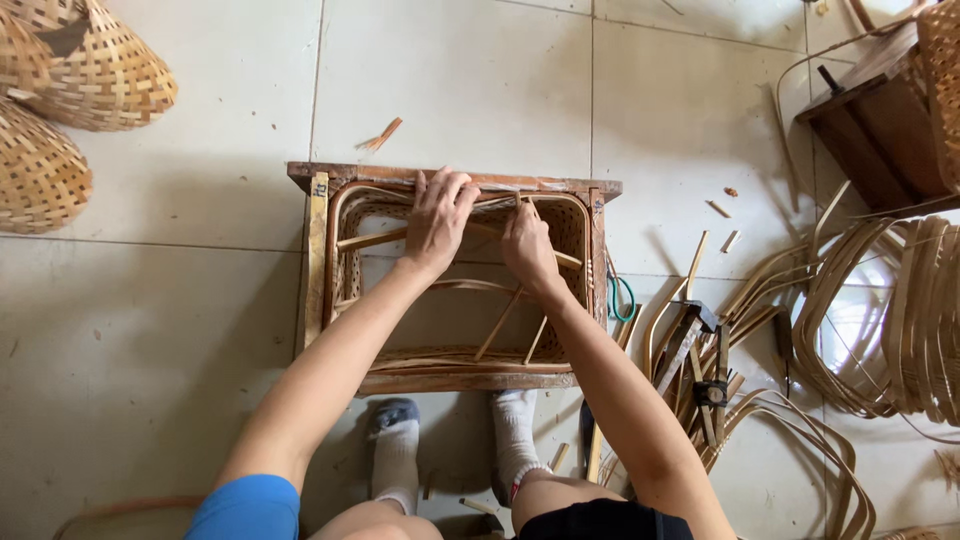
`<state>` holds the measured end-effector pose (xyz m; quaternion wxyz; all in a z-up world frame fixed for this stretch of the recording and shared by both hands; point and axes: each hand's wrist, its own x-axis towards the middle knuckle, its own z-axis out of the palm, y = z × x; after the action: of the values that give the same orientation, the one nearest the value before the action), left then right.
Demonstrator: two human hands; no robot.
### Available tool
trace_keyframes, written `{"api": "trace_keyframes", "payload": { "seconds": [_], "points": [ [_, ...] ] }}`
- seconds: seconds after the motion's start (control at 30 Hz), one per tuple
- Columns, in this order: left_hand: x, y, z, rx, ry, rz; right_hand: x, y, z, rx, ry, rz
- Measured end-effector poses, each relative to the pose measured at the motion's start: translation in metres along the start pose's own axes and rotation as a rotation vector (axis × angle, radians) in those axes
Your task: The person weaves a rectangular basket by hand, inserting and securing bamboo strips into a wooden mold. They use a hammer to tap the strips into place and adjust the basket's shape throughout the process.
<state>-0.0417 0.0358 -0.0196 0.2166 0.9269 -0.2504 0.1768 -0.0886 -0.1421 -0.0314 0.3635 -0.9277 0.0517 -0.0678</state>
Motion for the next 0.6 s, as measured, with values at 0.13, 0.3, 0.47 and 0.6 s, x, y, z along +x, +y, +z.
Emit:
{"api": "trace_keyframes", "payload": {
  "seconds": [0.13,0.3,0.47,0.6],
  "points": [
    [-0.009,0.006,0.008,-0.032,0.051,-0.061,-0.003,0.007,-0.001,0.031,-0.086,0.083],
    [0.0,0.011,0.001,-0.036,0.056,-0.104,0.002,0.003,-0.006,-0.019,-0.077,-0.047],
    [0.001,0.016,-0.008,-0.036,0.075,-0.099,0.0,0.004,-0.003,-0.069,-0.183,-0.015],
    [0.004,0.013,-0.013,-0.05,0.078,-0.083,0.003,0.007,0.005,-0.039,-0.246,-0.04]
  ]
}}
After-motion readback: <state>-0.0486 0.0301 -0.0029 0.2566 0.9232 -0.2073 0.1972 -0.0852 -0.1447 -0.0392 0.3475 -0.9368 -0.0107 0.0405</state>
